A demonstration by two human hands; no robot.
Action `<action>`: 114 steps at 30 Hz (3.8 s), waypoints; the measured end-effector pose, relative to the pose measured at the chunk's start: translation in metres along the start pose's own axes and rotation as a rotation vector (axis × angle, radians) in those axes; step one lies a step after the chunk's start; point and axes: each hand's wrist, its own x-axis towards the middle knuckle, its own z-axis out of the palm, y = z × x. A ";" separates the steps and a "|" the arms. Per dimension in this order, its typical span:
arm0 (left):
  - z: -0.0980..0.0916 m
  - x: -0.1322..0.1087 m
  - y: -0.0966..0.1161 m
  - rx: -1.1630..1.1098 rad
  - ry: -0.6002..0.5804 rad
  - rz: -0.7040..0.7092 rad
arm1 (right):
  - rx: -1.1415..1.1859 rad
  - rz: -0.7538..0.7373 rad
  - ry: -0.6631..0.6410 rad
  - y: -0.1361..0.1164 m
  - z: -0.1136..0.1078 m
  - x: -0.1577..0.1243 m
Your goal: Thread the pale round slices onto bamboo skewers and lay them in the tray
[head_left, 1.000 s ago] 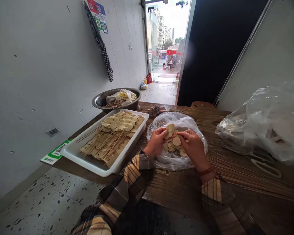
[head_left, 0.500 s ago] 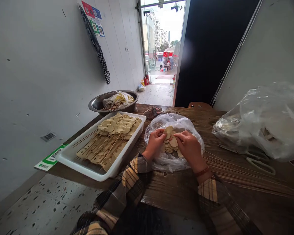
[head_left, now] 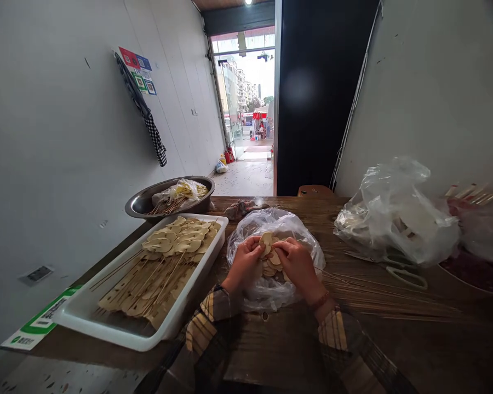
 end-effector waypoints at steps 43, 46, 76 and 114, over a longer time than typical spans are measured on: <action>0.006 -0.003 -0.002 0.230 -0.020 0.060 | -0.163 -0.065 0.075 -0.006 -0.007 0.000; 0.001 0.000 0.004 0.289 0.082 0.153 | -0.151 -0.026 0.131 0.000 -0.017 0.002; -0.006 0.009 -0.011 0.521 0.085 0.126 | -0.036 0.045 0.199 0.008 -0.026 0.007; -0.015 0.006 0.013 -0.161 0.291 0.180 | -0.206 -0.061 0.078 0.012 -0.021 0.001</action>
